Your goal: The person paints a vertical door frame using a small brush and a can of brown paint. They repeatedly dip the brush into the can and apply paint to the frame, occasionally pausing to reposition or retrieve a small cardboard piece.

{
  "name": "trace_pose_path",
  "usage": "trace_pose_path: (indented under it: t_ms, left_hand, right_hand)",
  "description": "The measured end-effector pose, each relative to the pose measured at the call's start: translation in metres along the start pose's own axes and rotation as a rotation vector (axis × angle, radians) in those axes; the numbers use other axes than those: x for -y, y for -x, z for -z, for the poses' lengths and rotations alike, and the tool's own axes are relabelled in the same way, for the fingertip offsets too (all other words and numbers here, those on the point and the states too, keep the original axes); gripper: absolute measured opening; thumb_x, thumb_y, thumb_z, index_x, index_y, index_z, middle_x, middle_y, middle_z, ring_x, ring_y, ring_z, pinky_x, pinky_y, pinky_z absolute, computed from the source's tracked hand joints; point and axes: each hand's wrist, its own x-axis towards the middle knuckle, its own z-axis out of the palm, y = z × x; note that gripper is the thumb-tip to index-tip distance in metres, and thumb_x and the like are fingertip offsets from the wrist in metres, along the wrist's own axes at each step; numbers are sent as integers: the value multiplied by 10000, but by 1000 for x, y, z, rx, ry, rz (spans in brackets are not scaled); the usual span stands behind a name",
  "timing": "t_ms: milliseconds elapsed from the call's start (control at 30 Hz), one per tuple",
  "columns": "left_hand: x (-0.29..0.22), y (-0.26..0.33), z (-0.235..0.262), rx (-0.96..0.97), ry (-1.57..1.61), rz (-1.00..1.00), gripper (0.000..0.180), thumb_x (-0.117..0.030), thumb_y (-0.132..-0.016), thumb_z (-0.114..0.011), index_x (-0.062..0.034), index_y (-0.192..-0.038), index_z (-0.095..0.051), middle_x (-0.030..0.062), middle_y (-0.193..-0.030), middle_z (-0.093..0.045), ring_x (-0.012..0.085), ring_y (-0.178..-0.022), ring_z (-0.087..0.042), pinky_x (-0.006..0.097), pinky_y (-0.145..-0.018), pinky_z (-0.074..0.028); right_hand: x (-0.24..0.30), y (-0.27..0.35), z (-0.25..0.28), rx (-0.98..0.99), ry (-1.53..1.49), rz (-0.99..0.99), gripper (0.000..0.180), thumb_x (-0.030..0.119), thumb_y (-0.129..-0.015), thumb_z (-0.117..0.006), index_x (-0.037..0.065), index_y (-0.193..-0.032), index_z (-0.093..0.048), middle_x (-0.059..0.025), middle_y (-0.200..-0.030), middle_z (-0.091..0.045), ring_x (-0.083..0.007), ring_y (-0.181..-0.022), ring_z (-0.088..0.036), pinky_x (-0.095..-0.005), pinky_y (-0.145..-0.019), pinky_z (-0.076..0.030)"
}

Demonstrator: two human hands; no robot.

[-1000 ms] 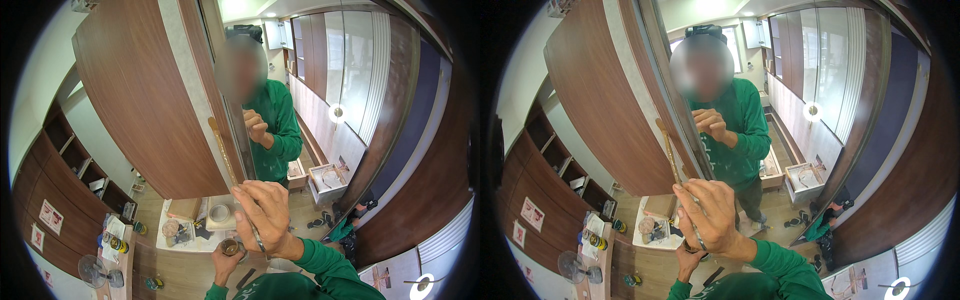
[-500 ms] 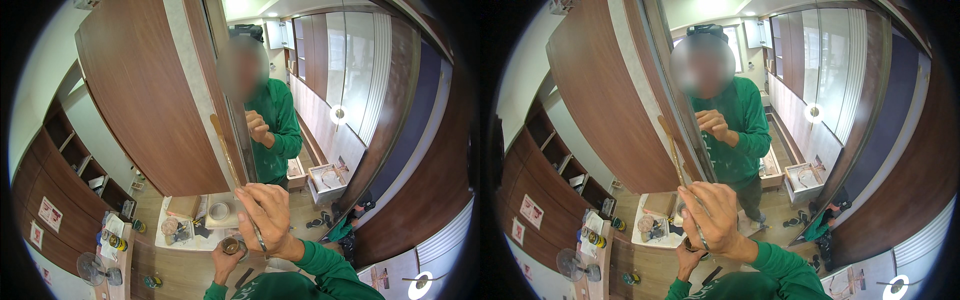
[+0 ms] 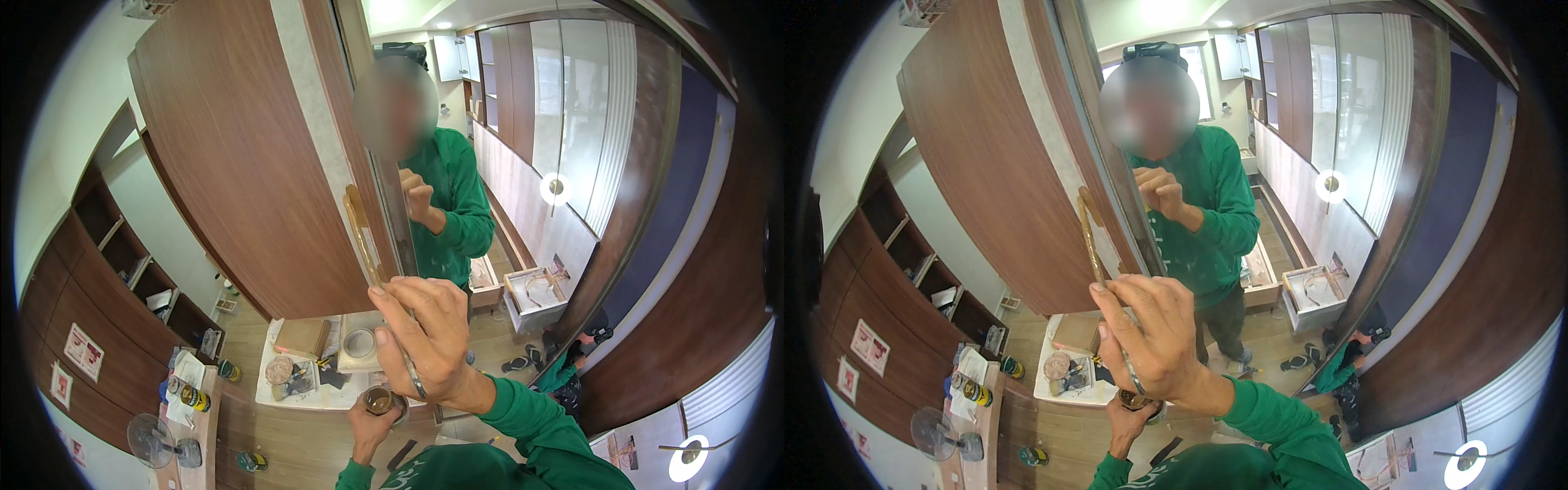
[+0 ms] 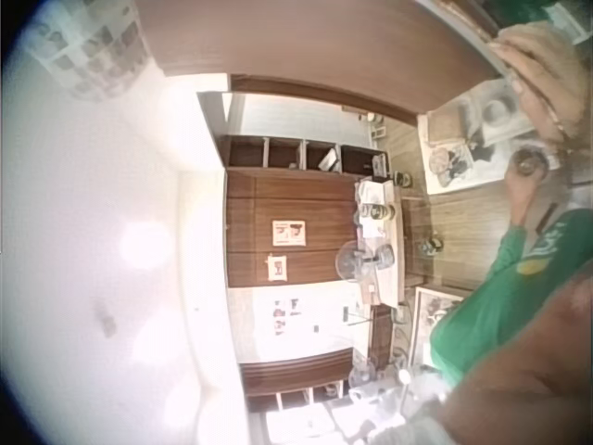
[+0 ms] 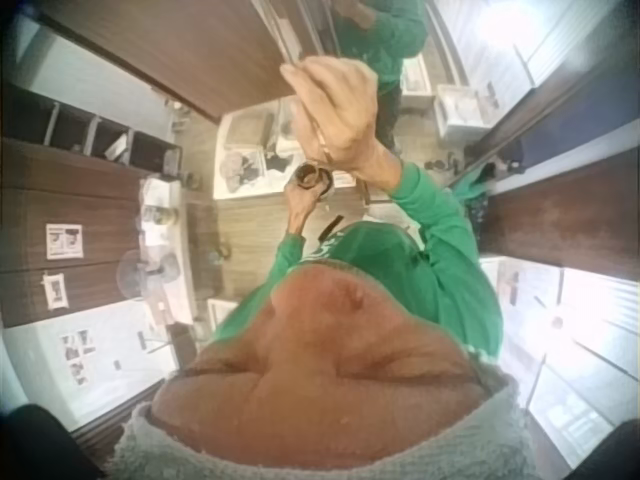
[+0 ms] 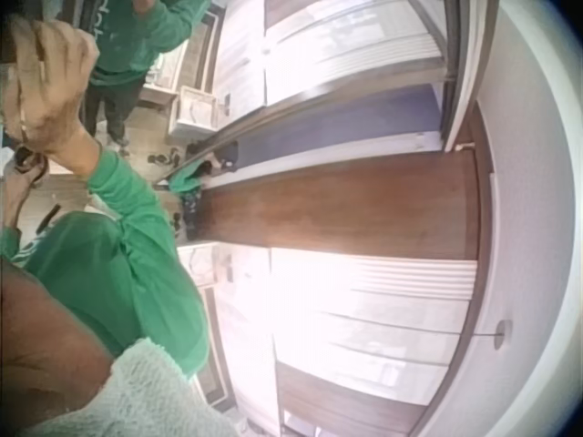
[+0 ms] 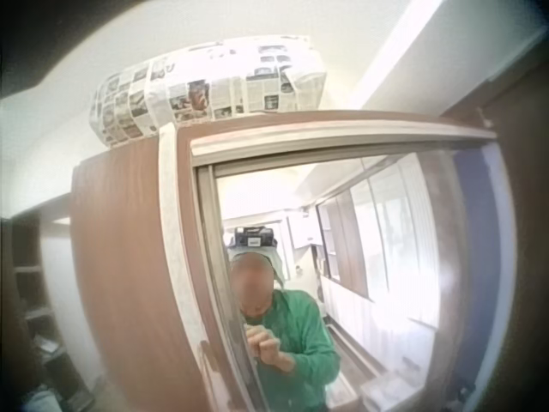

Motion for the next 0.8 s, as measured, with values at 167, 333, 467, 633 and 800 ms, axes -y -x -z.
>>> trace_pose_path:
  t_ms: [167,333,467,633,800]
  left_hand:
    - [3,5,2,-23,13,-11,531,-170,-694,-931,48,-1134,-727,135,-1017,-794,203,-929,-755,357,-864,-608]
    - [0,10,4,-49,0,13,520,-175,-693,-934,33,-1125,-735,129,-1000,-798,203,-918,-757,360,-861,-608]
    - [0,12,5,-56,-16,-36,511,-182,-691,-935,29,-1114,-740,132,-1008,-802,205,-922,-761,362,-866,-608]
    - [-1,12,3,-19,-36,-4,502,-184,-694,-932,27,-1109,-744,127,-1010,-804,207,-928,-764,362,-875,-609]
    - [-2,13,4,-10,-27,-4,499,-187,-694,-932,30,-1104,-747,124,-1004,-804,205,-920,-763,362,-872,-608]
  right_hand:
    - [6,29,5,66,3,-65,422,87,-823,-677,-77,-1208,-734,-195,-1128,-725,-353,-1048,-678,-487,-943,-457]
    - [18,35,20,65,-57,-44,450,95,-818,-686,-41,-1245,-734,-163,-1143,-736,-331,-1046,-699,-487,-931,-475]
    - [7,31,19,46,-40,60,455,90,-819,-686,-27,-1256,-735,-141,-1153,-747,-311,-1032,-712,-474,-912,-488]
    - [-2,24,6,8,-21,63,432,75,-855,-669,-40,-1267,-721,-154,-1159,-756,-302,-1041,-717,-463,-912,-492]
    - [-7,23,-1,-8,-9,53,407,78,-889,-673,-50,-1274,-715,-163,-1158,-764,-298,-1051,-721,-462,-915,-494]
